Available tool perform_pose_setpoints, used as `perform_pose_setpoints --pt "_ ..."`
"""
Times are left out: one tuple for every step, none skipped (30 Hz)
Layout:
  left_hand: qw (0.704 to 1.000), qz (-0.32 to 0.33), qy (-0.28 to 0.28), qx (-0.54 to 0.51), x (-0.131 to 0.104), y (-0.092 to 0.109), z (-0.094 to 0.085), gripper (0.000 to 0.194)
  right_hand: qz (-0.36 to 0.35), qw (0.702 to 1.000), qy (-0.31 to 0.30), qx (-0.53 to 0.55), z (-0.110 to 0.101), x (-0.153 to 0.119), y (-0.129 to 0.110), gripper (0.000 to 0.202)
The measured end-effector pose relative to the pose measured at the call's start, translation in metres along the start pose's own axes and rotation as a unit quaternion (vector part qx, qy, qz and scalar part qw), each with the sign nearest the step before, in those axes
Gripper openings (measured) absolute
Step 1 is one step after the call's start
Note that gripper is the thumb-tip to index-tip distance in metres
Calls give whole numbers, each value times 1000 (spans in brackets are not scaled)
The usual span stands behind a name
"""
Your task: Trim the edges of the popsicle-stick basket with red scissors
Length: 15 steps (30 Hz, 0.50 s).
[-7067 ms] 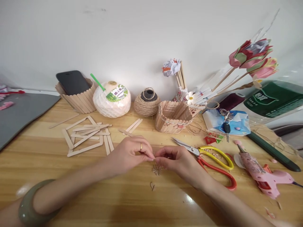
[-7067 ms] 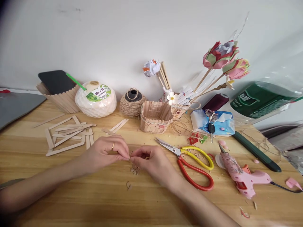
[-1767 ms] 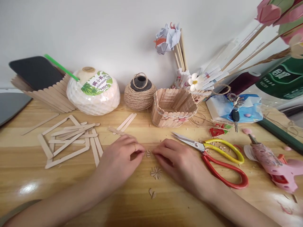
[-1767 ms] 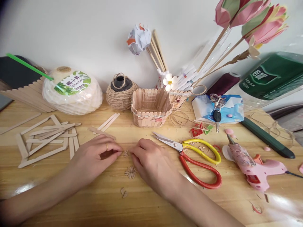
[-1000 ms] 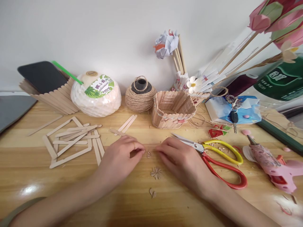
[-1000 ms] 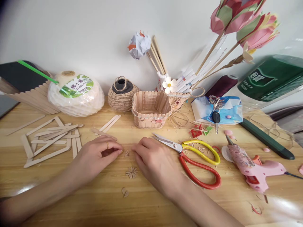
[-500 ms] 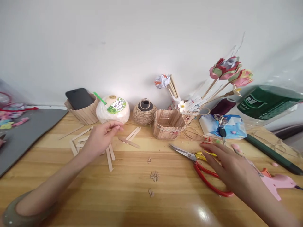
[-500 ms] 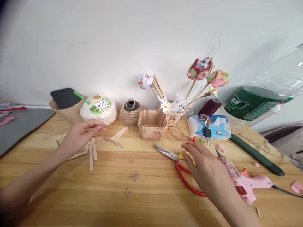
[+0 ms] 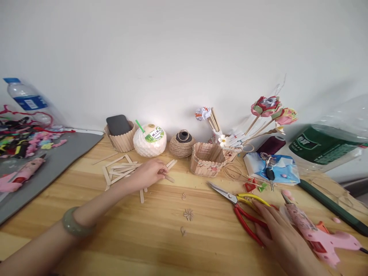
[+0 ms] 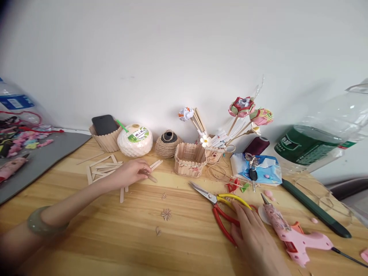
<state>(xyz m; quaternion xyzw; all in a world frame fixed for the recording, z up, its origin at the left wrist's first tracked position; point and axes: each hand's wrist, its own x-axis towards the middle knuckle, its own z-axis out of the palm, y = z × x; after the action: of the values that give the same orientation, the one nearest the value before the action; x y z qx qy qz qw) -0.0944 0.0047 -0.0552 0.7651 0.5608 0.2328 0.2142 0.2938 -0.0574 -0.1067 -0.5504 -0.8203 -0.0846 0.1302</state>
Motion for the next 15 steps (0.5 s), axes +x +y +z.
perform_pose_setpoints --pt "1000 15 -18 15 0 -1 2 16 3 1000 5 0 1 1 1 40" --pt "999 25 -27 28 1 -2 3 16 8 1000 11 2 2 2 2 40" --pt "998 31 -33 39 2 -4 5 15 14 1000 16 5 2 3 3 41" --pt "998 32 -36 48 3 -6 6 14 21 1000 18 9 3 4 3 41" --pt "997 31 -35 56 3 -8 6 14 31 999 20 13 3 5 2 41" --pt "997 27 -32 62 4 -10 6 13 42 999 19 18 4 6 2 41" --pt "997 21 -28 65 4 -11 5 12 56 998 18 25 4 6 0 41" --pt "997 14 -22 66 3 -13 3 12 74 997 17 34 3 7 -1 41" --pt "998 6 -15 66 2 -14 0 12 92 995 16 46 3 7 -3 42" --pt "998 -1 -6 64 1 -15 -4 12 111 992 15 60 2 8 -6 41" --pt "998 -8 5 61 0 -17 -8 14 129 989 13 77 1 9 -8 41" --pt "998 -14 15 57 -2 -18 -13 17 148 985 12 93 -1 10 -10 40" --pt "998 -19 24 54 -4 -20 -18 19 166 980 12 111 -3 11 -11 39" --pt "998 -23 29 52 -6 -22 -23 21 184 974 16 131 -5 12 -12 38" --pt "998 -27 31 51 -8 -25 -27 22 203 967 23 152 -7 13 -13 37"
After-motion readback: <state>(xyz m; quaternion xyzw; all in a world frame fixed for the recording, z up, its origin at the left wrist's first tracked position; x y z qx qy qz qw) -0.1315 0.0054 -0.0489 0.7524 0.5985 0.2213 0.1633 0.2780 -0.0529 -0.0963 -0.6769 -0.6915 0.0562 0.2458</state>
